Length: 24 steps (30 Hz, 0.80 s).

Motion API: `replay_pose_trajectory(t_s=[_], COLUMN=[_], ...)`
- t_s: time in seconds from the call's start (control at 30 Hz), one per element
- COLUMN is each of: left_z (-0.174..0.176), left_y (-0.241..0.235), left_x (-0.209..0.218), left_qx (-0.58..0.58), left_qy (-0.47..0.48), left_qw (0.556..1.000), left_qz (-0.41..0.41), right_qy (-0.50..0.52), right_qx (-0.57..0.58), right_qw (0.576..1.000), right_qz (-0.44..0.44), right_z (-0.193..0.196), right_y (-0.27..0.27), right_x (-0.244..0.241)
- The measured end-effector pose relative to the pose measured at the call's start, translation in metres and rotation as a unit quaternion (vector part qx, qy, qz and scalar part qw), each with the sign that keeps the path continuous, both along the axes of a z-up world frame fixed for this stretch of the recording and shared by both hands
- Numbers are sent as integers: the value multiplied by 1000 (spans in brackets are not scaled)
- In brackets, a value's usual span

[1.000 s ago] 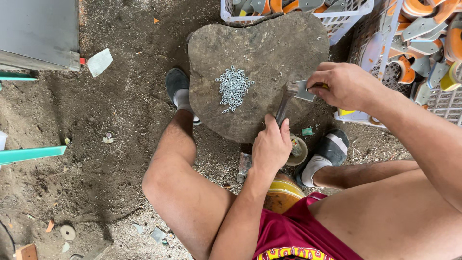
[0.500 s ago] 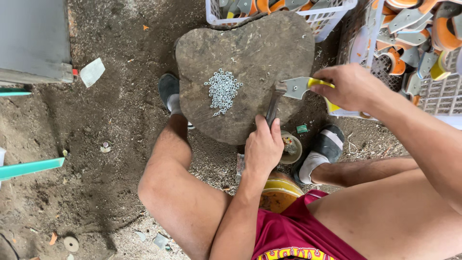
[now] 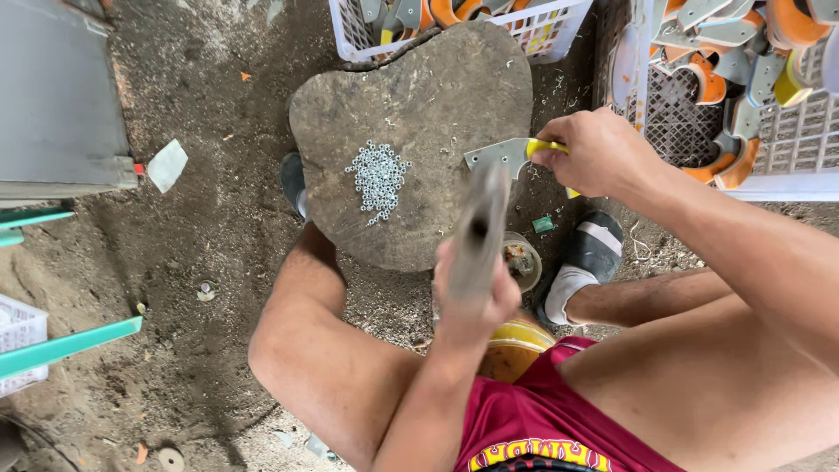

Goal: The person sits on the ground and repeatedly hammers small metal pieces placed on a large stone using a hammer. The person adjusts the metal pieces between strikes and continues the hammering process throughout the clip.

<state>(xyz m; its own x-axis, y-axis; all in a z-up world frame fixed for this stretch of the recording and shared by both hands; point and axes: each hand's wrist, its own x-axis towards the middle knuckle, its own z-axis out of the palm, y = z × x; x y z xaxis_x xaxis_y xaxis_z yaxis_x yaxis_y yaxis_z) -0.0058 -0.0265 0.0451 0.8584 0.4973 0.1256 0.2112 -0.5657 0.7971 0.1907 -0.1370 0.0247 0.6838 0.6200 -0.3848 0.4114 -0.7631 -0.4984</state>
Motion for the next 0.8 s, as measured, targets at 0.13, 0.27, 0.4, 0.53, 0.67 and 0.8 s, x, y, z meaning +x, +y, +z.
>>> replay_pose_trajectory(t_s=[0.13,0.27,0.4,0.53,0.67,0.8], left_z=[-21,8,30,-1,-27,-27], left_y=[3,9,11,6,6,19], left_x=[4,-13,-27,-5,1,-13], left_qx=[15,-79,6,56,-43,-54], left_qy=[189,51,-129,-109,150,83], left_qw=[982,995,991,991,988,995], left_qz=[-11,-21,-36,-57,-2,5], right_qy=[18,13,41,20,16,27], right_qx=[-6,11,-13,-15,4,-36], right_qw=[1000,1000,999,1000,1000,999], right_qz=[-10,-16,-28,-13,-3,-13], right_z=[7,5,2,5,6,0], right_y=[4,4,3,4,4,-4], right_x=[0,2,0,-1,4,14])
